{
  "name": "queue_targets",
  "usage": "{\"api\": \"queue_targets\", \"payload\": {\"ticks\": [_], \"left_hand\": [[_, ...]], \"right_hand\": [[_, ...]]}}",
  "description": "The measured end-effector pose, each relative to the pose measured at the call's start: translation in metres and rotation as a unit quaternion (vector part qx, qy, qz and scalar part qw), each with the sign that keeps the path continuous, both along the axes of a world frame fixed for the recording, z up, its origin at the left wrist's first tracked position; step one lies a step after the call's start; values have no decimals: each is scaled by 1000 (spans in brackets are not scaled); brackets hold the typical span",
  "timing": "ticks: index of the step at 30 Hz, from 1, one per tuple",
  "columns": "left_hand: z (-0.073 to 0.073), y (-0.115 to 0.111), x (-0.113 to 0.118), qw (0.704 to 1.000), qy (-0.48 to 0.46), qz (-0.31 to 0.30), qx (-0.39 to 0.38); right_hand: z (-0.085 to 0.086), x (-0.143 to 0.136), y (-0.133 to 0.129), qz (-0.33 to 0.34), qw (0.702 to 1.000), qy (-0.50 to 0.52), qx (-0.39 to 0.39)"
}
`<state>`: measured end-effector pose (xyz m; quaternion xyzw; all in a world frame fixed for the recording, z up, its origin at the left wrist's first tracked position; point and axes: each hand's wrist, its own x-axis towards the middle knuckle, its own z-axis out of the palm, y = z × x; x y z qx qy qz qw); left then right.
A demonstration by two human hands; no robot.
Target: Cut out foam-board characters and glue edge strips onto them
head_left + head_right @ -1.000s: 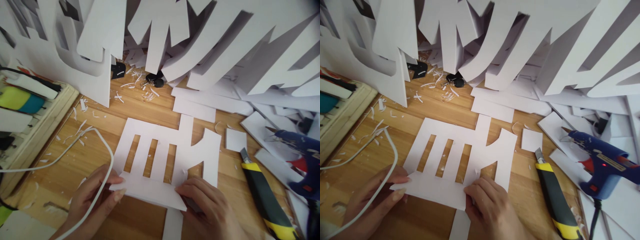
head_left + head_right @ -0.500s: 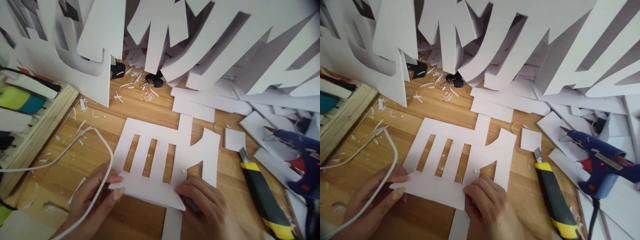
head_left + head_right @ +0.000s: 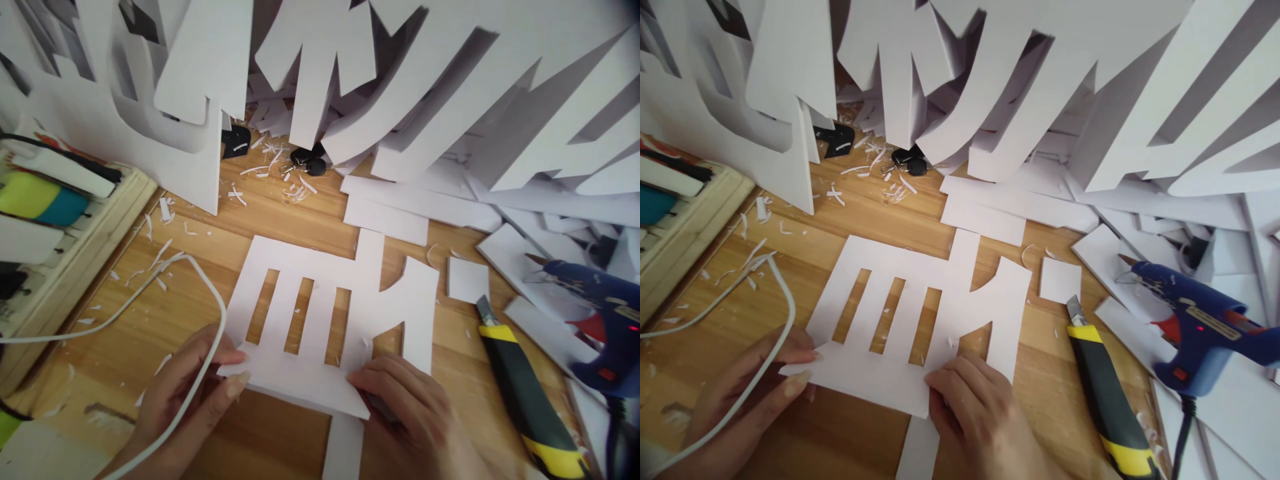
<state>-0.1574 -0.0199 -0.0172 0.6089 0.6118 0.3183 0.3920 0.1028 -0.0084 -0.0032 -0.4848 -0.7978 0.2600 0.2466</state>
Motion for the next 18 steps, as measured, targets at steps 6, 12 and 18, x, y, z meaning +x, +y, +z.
{"api": "queue_targets", "payload": {"ticks": [6, 12, 18], "left_hand": [[3, 2, 1, 1000, 8, -4, -3], [3, 3, 1, 1000, -13, -17, -15], [1, 4, 1, 998, -60, -18, -26]], "right_hand": [[0, -1, 1, -2, 1000, 4, -2], [-3, -2, 1, -2, 1000, 10, 5], [-3, -1, 1, 4, 1000, 8, -7]]}}
